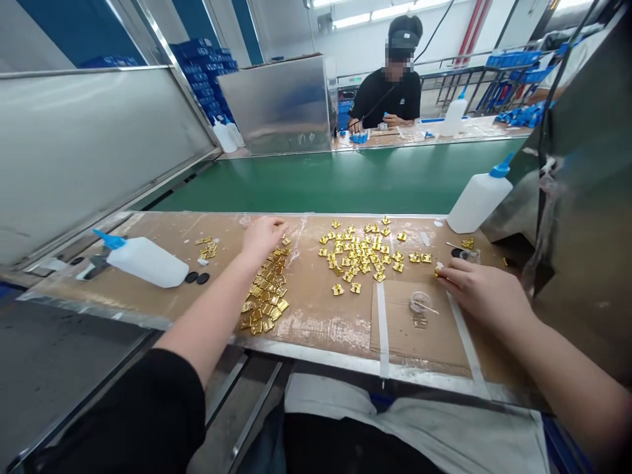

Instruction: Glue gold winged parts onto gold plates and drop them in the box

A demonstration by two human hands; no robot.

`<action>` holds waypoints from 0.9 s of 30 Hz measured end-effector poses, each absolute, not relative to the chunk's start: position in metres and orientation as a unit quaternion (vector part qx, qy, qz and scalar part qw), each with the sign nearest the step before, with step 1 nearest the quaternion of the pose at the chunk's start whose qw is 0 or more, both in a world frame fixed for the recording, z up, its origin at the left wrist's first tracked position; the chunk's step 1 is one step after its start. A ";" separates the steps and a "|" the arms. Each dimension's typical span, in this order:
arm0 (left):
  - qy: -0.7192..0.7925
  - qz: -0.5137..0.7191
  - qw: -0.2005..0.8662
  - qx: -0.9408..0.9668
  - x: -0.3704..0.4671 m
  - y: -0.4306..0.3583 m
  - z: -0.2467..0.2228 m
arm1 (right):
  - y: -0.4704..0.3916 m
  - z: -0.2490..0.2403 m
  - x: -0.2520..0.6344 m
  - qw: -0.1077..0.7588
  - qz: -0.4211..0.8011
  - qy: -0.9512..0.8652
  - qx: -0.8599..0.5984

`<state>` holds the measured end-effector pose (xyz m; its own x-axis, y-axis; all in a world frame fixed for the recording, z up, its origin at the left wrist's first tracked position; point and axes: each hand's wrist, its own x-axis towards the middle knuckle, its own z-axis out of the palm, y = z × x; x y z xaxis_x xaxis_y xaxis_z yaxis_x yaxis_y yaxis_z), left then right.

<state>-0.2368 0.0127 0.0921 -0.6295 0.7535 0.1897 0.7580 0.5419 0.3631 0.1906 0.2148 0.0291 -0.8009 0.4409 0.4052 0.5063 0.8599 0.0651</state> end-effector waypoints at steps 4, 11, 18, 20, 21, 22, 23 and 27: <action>-0.927 -0.126 -0.039 -0.352 -0.294 0.044 0.082 | 0.219 0.017 0.178 0.105 -0.158 -0.953 -0.238; -0.933 -0.112 -0.102 -0.326 -0.309 0.066 0.076 | 0.202 0.027 0.182 0.083 -0.166 -0.963 -0.194; -0.837 -0.323 -0.109 -0.428 -0.234 0.044 0.093 | 0.150 0.045 0.213 0.222 0.059 -0.936 -0.266; -0.788 -0.385 -0.158 -0.454 -0.187 0.034 0.090 | 0.140 0.044 0.212 0.196 0.065 -0.942 -0.263; -0.722 -0.471 -0.229 -0.451 -0.161 0.030 0.087 | 0.137 0.043 0.209 0.179 0.051 -0.948 -0.258; -0.660 -0.534 -0.300 -0.435 -0.136 0.025 0.083 | 0.137 0.042 0.206 0.164 0.032 -0.953 -0.253; -0.609 -0.570 -0.366 -0.412 -0.112 0.021 0.078 | 0.137 0.040 0.203 0.151 0.011 -0.957 -0.246; -0.487 -0.616 -0.567 -0.250 -0.039 0.009 0.054 | 0.147 0.040 0.189 0.149 -0.068 -0.959 -0.233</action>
<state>-0.0391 0.0089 0.0537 -0.2323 0.9412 -0.2451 -0.4549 0.1176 0.8827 0.1894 0.1471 0.0396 -0.8468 0.4271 0.3170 0.4678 0.8817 0.0616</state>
